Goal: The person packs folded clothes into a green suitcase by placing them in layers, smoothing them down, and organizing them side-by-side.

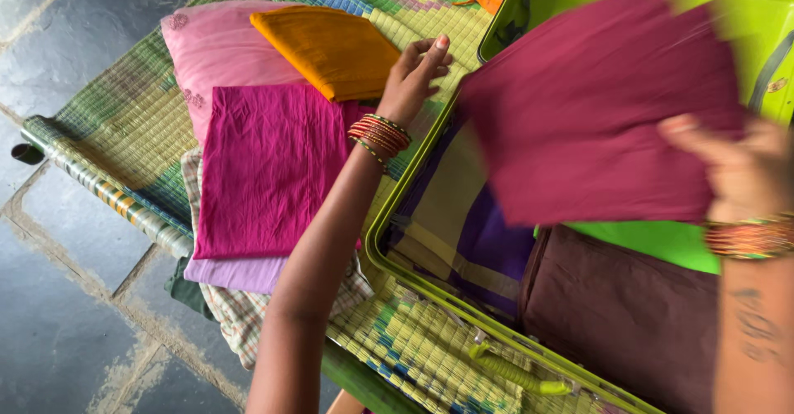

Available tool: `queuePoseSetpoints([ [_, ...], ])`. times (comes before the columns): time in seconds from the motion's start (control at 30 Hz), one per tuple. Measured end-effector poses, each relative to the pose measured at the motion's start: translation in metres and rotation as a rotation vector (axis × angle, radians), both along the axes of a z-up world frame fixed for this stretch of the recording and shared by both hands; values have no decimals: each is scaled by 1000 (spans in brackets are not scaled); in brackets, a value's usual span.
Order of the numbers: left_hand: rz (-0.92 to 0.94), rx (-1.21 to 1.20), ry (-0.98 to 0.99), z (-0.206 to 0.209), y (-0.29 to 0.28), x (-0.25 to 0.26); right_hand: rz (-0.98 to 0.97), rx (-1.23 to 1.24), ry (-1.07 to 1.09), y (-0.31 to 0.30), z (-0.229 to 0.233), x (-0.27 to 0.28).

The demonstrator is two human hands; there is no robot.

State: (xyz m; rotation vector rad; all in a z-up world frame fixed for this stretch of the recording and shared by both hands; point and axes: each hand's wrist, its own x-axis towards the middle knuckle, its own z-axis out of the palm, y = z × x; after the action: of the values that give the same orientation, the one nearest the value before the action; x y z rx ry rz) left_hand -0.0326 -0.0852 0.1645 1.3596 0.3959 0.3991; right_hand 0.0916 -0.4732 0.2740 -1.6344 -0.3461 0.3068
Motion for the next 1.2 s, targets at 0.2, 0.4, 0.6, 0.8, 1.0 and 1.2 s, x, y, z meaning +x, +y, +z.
queuePoseSetpoints([
  [0.2, -390, -131, 176, -34, -54, 74, -79, 446, 412, 1, -20, 1],
  [0.4, -283, 109, 196, -113, -81, 109, 56, 601, 496, 33, -92, 6],
  [0.6, -355, 20, 303, -80, -39, 82, 70, 596, 460, 33, -101, 26],
  [0.8, -327, 886, 687, -68, -28, 44, -11, -528, 260, 0, -235, 22],
  [1.0, -400, 1260, 977, -133, -76, 53, -11, -473, 116, -10, -272, 24],
  [1.2, -594, 1331, 1037, -166, -64, 68, -43, -525, 73, -1, -250, 9],
])
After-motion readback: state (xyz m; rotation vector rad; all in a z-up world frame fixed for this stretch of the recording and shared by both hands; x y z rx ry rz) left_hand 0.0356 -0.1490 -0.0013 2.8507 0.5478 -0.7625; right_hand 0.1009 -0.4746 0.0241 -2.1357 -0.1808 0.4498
